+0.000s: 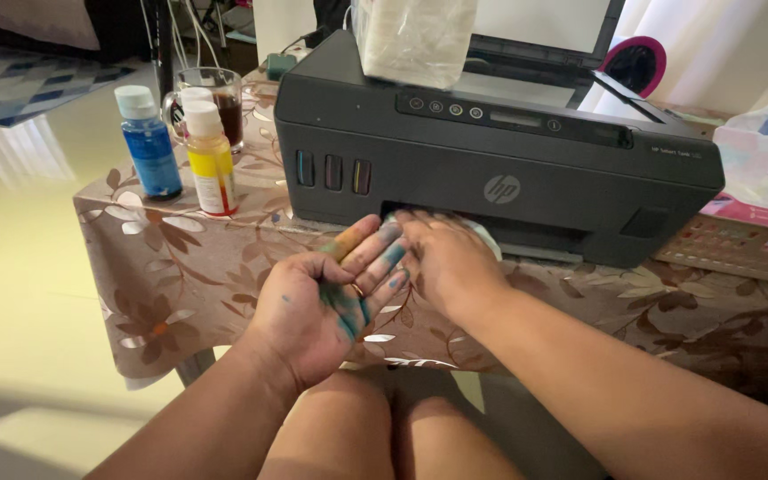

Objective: The person wipes the exterior and interior surfaces of an HP printer using a cloth. They open the front cover, wipe around the ink tanks and paper path, then close the cover and continue wiping the front and sides of the printer.

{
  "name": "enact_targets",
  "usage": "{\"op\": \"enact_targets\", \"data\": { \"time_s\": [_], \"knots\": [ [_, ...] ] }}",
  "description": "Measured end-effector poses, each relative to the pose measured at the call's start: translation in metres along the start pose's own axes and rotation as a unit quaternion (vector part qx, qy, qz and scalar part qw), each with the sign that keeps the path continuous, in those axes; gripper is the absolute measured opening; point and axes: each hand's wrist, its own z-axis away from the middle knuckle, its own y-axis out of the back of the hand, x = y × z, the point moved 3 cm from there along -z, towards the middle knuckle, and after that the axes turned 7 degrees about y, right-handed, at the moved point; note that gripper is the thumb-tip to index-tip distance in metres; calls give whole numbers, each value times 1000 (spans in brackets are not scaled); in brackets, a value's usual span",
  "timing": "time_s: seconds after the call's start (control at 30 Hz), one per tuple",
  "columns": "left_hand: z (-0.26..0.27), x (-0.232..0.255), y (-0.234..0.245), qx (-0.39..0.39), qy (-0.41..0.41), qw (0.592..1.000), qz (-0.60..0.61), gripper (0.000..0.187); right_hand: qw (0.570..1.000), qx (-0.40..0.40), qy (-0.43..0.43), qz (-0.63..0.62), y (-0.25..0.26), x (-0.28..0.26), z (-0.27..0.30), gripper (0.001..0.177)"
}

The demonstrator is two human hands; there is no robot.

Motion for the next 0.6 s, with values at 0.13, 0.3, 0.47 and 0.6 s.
{"op": "enact_targets", "data": {
  "time_s": [0.13, 0.3, 0.47, 0.6],
  "knots": [
    [0, 1, 0, 69, -26, 997, -28, 65, 987, 29, 25, -157, 14, -6, 4, 37],
    [8, -19, -4, 182, 46, 969, -162, 45, 673, 88, -303, -669, 35, -11, 36, 32],
    [-5, -61, -17, 135, 129, 948, -258, 35, 506, 114, -403, -754, 47, -15, 74, 36],
    [-17, -76, -8, 141, 81, 932, -323, 20, 612, 141, -419, -656, 52, 1, 96, 31]
  ]
}}
